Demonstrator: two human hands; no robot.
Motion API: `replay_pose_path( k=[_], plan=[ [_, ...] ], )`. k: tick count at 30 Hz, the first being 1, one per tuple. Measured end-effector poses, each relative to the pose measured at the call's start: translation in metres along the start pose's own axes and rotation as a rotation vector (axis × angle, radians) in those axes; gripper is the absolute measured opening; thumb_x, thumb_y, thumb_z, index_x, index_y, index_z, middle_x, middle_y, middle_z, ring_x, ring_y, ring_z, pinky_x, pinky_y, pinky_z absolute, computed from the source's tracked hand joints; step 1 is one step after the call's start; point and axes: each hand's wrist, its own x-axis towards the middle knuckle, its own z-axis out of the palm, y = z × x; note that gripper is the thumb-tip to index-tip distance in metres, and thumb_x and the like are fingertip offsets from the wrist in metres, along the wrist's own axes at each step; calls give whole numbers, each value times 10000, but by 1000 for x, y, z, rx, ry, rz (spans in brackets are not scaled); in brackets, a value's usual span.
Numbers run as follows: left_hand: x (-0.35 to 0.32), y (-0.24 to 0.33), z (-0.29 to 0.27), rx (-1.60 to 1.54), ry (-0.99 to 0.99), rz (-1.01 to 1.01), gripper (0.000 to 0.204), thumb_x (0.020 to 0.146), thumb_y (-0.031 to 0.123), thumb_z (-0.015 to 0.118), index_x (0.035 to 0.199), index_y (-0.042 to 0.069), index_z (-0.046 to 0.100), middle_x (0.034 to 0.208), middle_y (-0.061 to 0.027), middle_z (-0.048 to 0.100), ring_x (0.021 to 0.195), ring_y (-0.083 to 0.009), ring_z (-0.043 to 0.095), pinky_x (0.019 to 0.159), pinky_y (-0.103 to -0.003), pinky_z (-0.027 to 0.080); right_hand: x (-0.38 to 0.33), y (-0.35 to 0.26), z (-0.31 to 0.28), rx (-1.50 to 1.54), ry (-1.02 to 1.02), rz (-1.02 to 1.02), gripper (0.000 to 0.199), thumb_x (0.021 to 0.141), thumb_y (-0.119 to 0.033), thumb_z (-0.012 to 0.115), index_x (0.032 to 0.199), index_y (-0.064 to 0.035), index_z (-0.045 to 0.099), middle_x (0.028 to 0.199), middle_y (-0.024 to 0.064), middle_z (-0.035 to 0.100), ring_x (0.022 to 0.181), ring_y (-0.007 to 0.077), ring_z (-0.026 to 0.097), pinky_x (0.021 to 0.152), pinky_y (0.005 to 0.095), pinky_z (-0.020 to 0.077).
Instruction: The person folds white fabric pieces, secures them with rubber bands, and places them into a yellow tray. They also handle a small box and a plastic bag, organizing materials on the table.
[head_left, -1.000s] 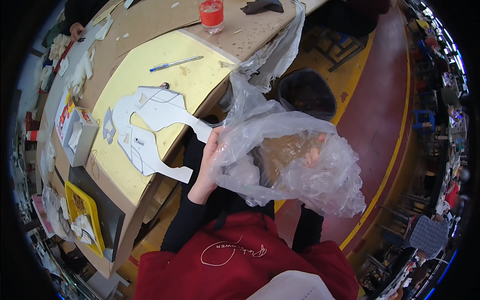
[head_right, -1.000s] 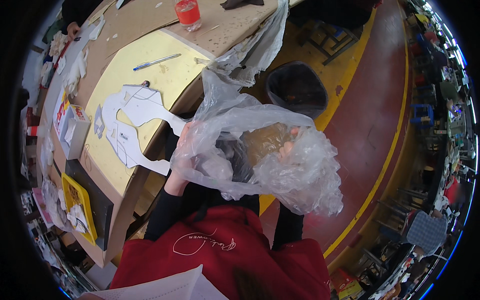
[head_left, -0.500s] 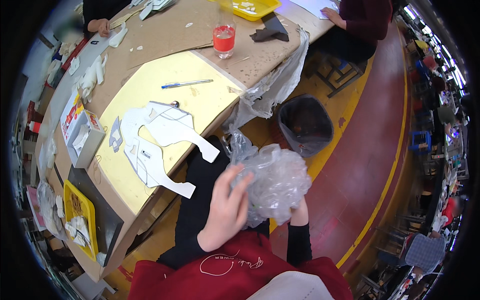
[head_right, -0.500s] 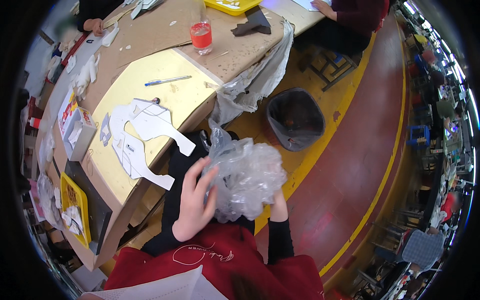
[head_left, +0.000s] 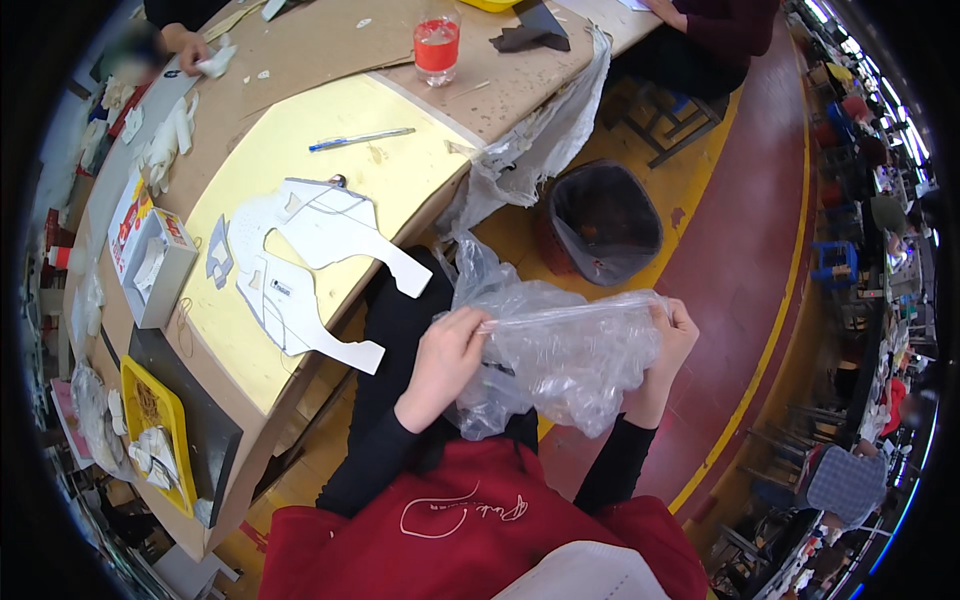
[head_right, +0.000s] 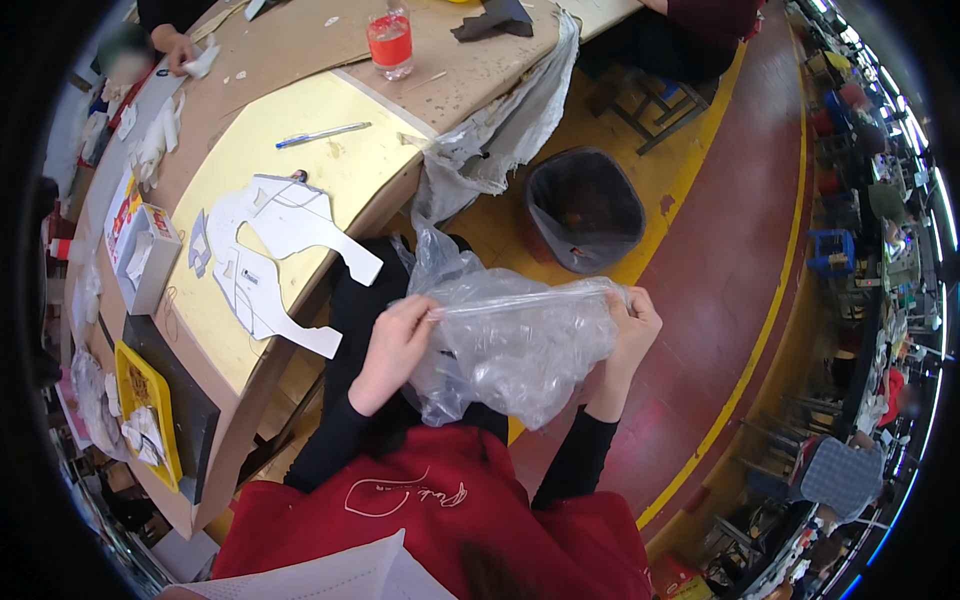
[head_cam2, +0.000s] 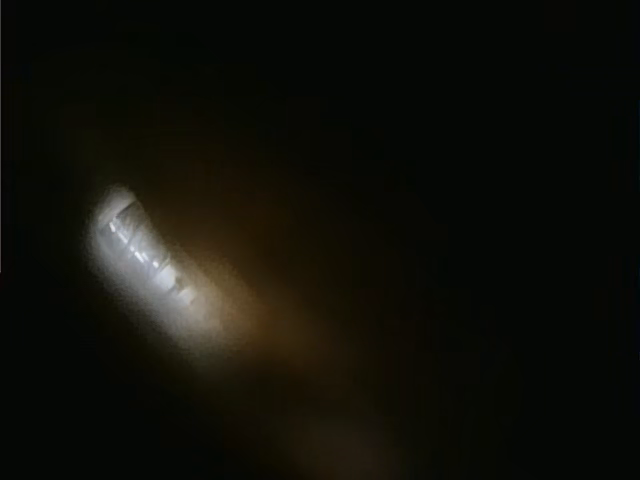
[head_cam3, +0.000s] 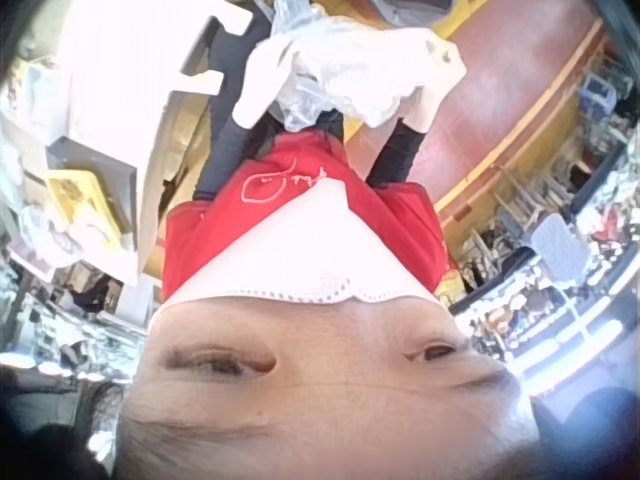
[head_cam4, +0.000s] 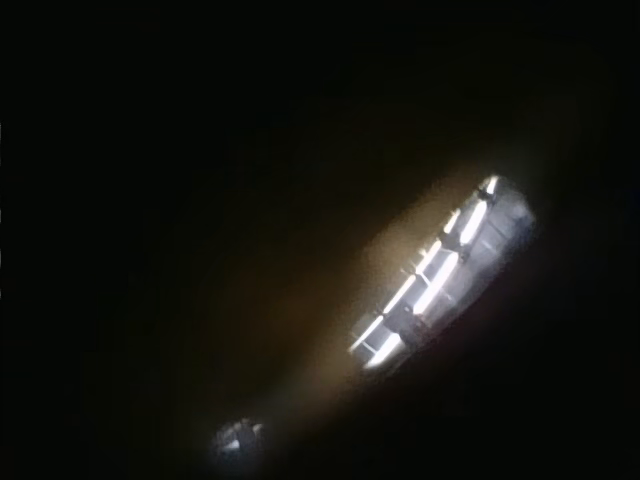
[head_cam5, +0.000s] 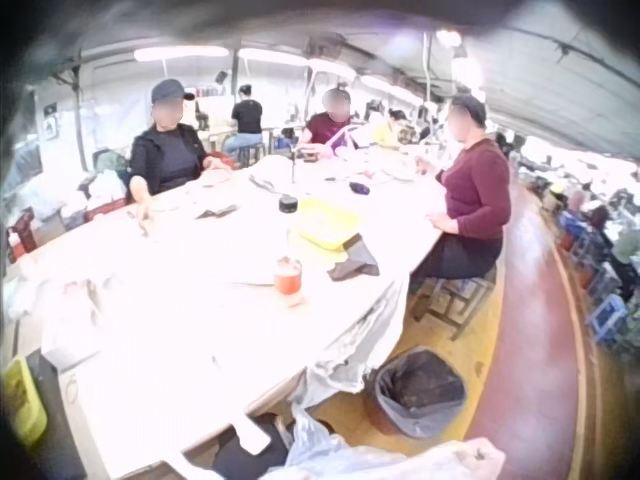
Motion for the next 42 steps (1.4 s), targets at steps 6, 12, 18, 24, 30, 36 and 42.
replay_pose_path(
  k=[6,12,18,24,30,36,42],
  plan=[
    [-3,-5,-6,-270,-8,-240,314,1003,230,489,818,-13,559,640,-119,520,617,-223,552,574,-364,395,15,2,-33,76,20,-113,300,974,-168,592,717,-15,577,641,-42,503,581,39,432,521,212,335],
    [-17,-24,9,-515,94,-305,368,1036,305,414,979,-16,585,825,-161,597,853,-229,609,790,-347,441,15,-22,-39,1153,-194,26,370,1001,-416,517,932,-65,614,878,33,600,832,140,553,770,267,428],
    [-6,-13,-5,-270,-139,-188,383,946,317,557,1195,28,591,1239,-180,573,1185,-330,528,1010,-387,395,-24,-53,11,642,-460,189,490,965,-370,552,1335,-56,482,1332,101,509,1227,217,511,1066,395,400],
    [-19,7,-17,552,-68,49,548,718,119,766,1243,70,618,1555,-219,240,1426,-464,206,1125,-497,276,-6,-41,-1,-288,-316,-308,498,907,-303,614,1322,-57,492,1323,85,528,1176,223,550,1003,406,448],
    [-30,4,-25,425,-121,36,854,680,-97,576,1483,-1,299,1558,-248,189,1434,-447,206,1151,-492,239,-2,-62,-1,-222,-120,-347,508,911,-317,600,1335,-68,472,1338,92,508,1186,234,541,1000,424,447],
    [-29,41,-12,-14,-118,288,902,664,-118,559,1502,-14,243,1513,-272,275,1435,-453,212,1167,-498,201,-54,-59,112,-410,-715,-370,519,916,-332,586,1349,-79,452,1354,100,489,1195,245,532,996,442,445],
    [-83,77,57,-63,-822,1009,342,873,116,502,1164,-29,608,1527,-105,353,1447,-316,265,1158,-441,303,-45,-47,96,-168,-670,-175,529,920,-346,572,1362,-90,432,1369,107,469,1205,256,524,992,460,444]
  ],
)
